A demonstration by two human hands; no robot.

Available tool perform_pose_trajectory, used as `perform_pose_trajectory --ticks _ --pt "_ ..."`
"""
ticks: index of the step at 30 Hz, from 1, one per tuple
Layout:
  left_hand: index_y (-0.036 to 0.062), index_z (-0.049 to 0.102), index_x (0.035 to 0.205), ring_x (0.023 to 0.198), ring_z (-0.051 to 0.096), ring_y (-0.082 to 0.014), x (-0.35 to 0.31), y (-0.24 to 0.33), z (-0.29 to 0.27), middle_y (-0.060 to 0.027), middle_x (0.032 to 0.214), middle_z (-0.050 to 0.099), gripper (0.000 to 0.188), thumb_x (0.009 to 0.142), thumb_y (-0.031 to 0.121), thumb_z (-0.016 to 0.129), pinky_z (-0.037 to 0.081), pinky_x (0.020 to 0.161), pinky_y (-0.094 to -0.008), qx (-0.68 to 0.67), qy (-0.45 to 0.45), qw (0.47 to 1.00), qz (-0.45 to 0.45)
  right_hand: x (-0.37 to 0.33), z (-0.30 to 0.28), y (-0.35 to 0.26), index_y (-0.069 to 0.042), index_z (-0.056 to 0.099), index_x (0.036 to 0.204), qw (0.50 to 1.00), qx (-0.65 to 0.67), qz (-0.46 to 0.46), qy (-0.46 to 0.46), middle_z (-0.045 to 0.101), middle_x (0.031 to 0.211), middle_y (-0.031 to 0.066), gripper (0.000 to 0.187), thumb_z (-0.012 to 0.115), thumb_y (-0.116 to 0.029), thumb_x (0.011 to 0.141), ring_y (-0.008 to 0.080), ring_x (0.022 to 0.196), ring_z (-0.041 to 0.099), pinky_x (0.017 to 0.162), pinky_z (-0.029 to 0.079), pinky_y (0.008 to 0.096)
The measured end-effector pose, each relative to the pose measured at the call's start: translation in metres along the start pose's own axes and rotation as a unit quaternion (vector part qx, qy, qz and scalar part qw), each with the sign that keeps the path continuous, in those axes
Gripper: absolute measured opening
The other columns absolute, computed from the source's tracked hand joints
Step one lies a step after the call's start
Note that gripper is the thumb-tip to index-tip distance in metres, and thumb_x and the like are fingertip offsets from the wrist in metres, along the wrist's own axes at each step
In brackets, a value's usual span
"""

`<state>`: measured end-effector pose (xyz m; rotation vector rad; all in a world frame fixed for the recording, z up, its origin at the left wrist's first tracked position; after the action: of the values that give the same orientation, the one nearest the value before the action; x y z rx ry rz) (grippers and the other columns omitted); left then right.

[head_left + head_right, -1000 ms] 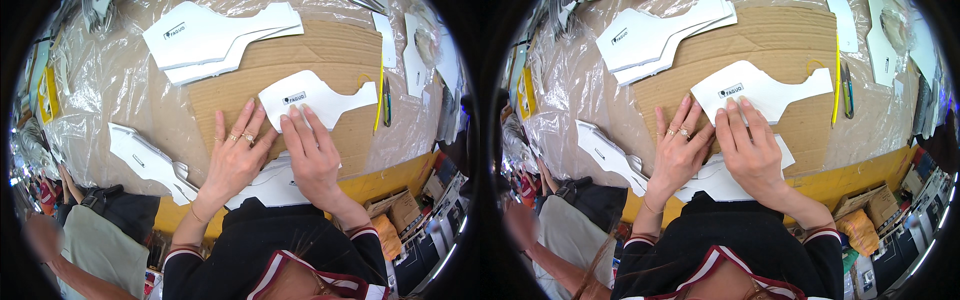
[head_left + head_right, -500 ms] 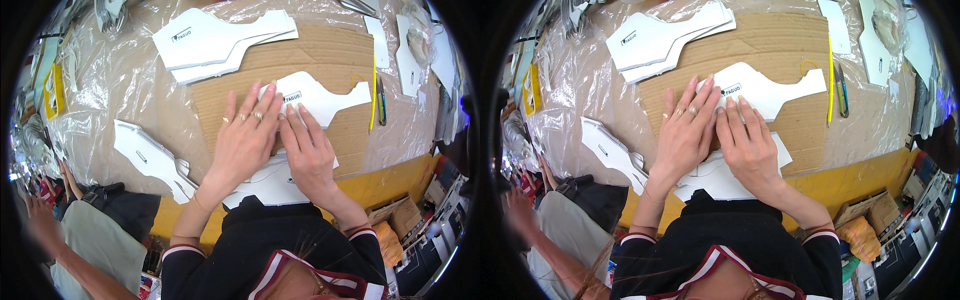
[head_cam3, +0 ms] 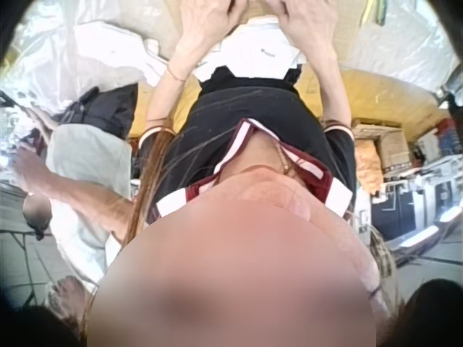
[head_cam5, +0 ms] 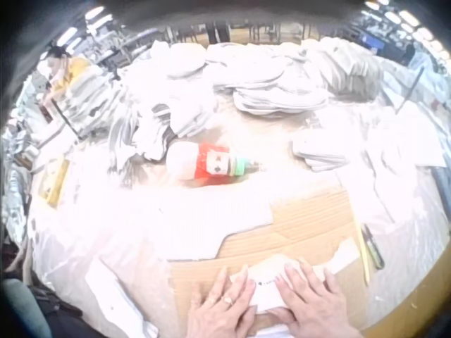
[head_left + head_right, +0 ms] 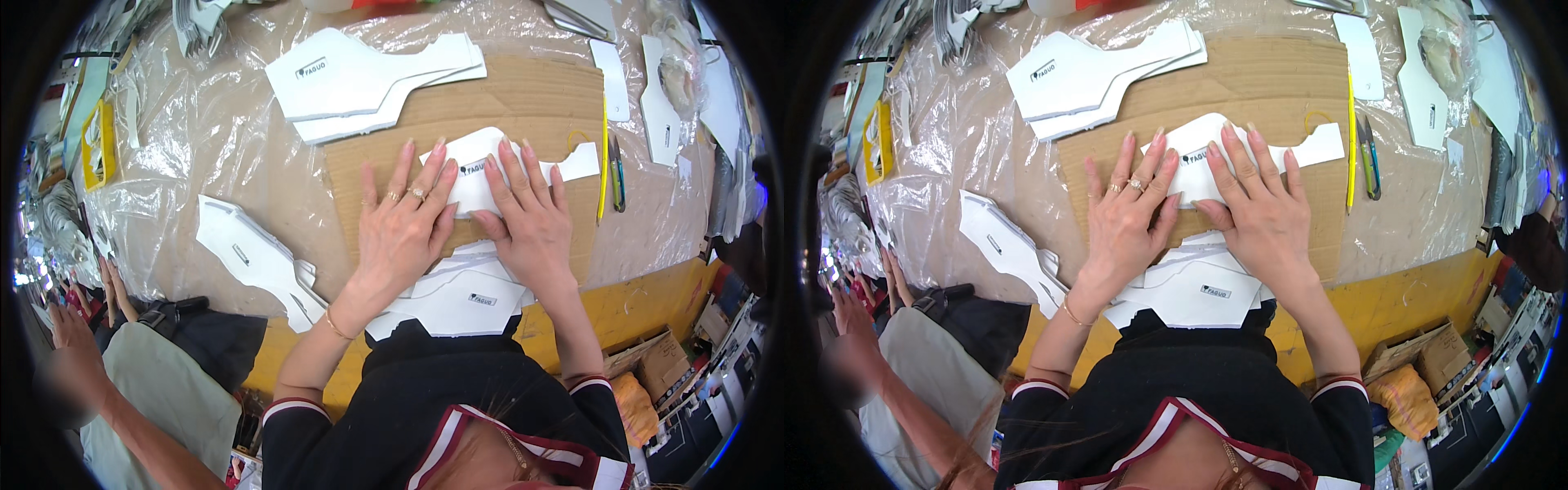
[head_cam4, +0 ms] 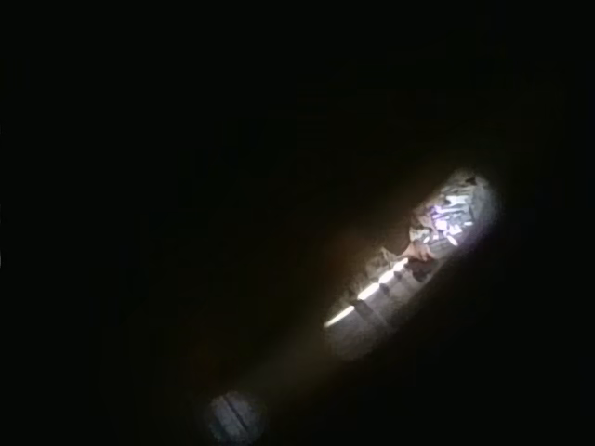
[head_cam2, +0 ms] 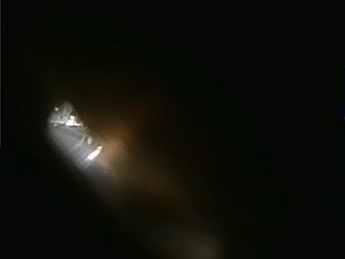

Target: The person handles white cardboard pieces on a workbench, aligns them, and secures them with rubber bands. The person repeatedly picks up pieces, stacks them, and ties them together, then places the bundles on the table.

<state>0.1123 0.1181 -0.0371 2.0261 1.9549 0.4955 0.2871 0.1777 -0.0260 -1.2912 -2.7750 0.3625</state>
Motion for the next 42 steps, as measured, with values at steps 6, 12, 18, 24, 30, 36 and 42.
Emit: perform_pose_trajectory --ticks 6,12,18,24,30,36,42 --pt "0.0096 0.046 0.143 0.144 0.03 -0.0304 -0.005 0.0 0.005 -0.0069 0.154 0.038 0.058 0.092 0.033 0.059 0.003 0.113 -0.0654 0.045 -0.001 0.998 -0.034 -0.008 -0.008 0.015 -0.002 0.046 0.141 0.997 -0.005 0.075 0.014 0.036 0.154 0.0122 0.076 0.059 -0.054 0.088 0.0303 0.143 0.031 0.115 0.02 0.0519" --pt "0.0058 0.042 0.145 0.145 0.028 -0.0319 -0.004 -0.004 0.0 -0.011 0.154 0.036 0.061 0.091 0.024 0.062 0.005 0.115 -0.0626 -0.025 0.019 0.999 -0.01 -0.003 -0.02 0.01 0.0 0.047 0.14 0.997 -0.014 0.07 0.02 0.037 0.152 0.0169 0.072 0.064 -0.047 0.087 0.0326 0.143 0.031 0.115 0.02 0.0522" --pt "0.0095 0.055 0.135 0.14 0.039 -0.0292 -0.001 0.001 -0.002 -0.0115 0.148 0.045 0.047 0.09 0.016 0.065 0.019 0.116 -0.0567 -0.072 0.03 0.995 0.064 0.004 -0.019 -0.002 -0.005 0.059 0.129 0.997 0.049 0.022 0.052 0.049 0.143 0.016 0.055 0.065 -0.042 0.088 0.0323 0.136 0.042 0.112 0.027 0.0524" --pt "0.0133 0.062 0.127 0.137 0.043 -0.0277 0.0 -0.009 0.001 -0.0102 0.144 0.05 0.042 0.088 0.024 0.069 0.027 0.113 -0.0548 -0.097 0.015 0.994 0.052 0.001 -0.007 0.001 -0.006 0.063 0.124 0.996 0.014 0.03 0.085 0.055 0.137 0.0133 0.056 0.067 -0.046 0.085 0.0298 0.129 0.049 0.107 0.034 0.0487" --pt "0.0086 0.071 0.104 0.13 0.051 -0.0284 -0.002 -0.016 0.004 -0.0103 0.134 0.059 0.029 0.079 0.021 0.078 0.031 0.112 -0.0537 -0.156 0.081 0.983 0.061 0.005 -0.019 -0.003 -0.008 0.064 0.123 0.987 0.034 0.077 0.14 0.061 0.123 0.0109 0.052 0.069 -0.043 0.084 0.0281 0.11 0.056 0.096 0.035 0.0426" --pt "0.0055 0.072 0.093 0.126 0.055 -0.0305 -0.009 -0.015 -0.015 -0.0124 0.128 0.063 0.016 0.079 0.008 0.077 0.034 0.111 -0.0528 -0.206 0.136 0.969 0.031 0.032 -0.047 -0.005 -0.005 0.07 0.101 0.984 0.089 0.061 0.143 0.064 0.093 0.0077 0.026 0.072 -0.025 0.085 0.0236 0.092 0.058 0.085 0.036 0.038" --pt "0.0027 0.066 0.106 0.129 0.051 -0.0355 -0.028 -0.012 -0.063 -0.0202 0.133 0.057 0.024 0.082 -0.001 0.065 0.032 0.113 -0.0474 -0.125 0.316 0.94 -0.025 0.1 -0.067 -0.032 -0.008 0.069 0.09 0.947 0.224 -0.099 0.207 0.064 0.084 0.0034 0.017 0.067 -0.025 0.089 0.0228 0.086 0.059 0.085 0.035 0.0414"
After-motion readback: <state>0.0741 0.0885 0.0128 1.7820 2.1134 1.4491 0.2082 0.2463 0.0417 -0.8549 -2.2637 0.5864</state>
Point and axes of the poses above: each hand's wrist, its own x-axis towards the middle knuckle, its own z-axis out of the palm, y = z × x, the point moved 1 cm from there along x, towards the middle knuckle
